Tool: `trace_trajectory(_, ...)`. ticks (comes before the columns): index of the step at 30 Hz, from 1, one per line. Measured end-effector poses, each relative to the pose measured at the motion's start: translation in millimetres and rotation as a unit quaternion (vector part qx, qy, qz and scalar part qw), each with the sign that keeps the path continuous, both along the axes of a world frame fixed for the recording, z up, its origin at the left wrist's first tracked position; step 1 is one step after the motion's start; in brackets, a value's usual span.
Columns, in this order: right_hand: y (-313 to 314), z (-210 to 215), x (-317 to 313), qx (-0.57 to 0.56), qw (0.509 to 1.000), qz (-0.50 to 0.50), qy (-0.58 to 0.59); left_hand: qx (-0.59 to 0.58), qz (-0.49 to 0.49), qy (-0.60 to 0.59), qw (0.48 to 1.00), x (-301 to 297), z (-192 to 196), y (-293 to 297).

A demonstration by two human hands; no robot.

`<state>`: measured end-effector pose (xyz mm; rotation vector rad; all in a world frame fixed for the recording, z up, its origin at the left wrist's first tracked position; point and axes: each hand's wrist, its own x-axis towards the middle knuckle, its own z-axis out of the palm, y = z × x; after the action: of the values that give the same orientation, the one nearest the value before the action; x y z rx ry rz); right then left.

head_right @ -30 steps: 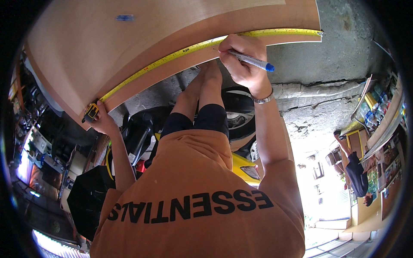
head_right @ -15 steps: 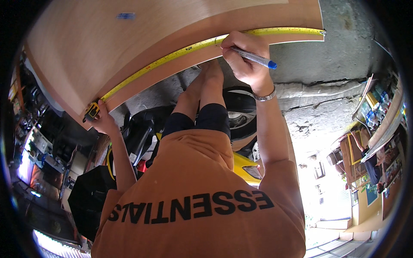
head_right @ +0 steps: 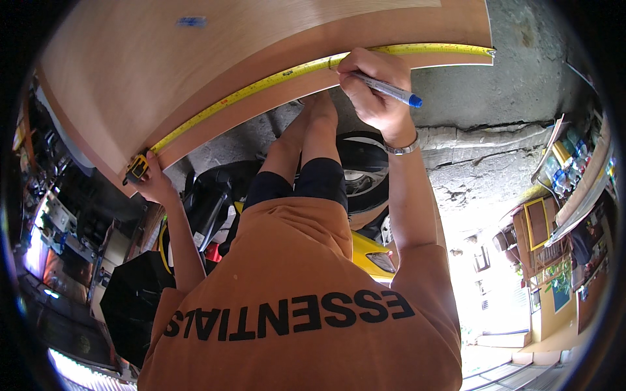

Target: The person measures and marks a wooden board using a tape measure and a pen. They then use a cordless drill to drive screws into the marked spots on the board.

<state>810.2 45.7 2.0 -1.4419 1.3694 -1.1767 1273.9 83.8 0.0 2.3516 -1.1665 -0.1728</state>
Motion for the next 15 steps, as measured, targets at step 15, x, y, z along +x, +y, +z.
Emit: trace_trajectory(15,2.2,-3.4,0.7,-0.007,1.000,-0.008,0.002,-0.020,-0.006,0.021,1.000,-1.2,-1.5,0.3)
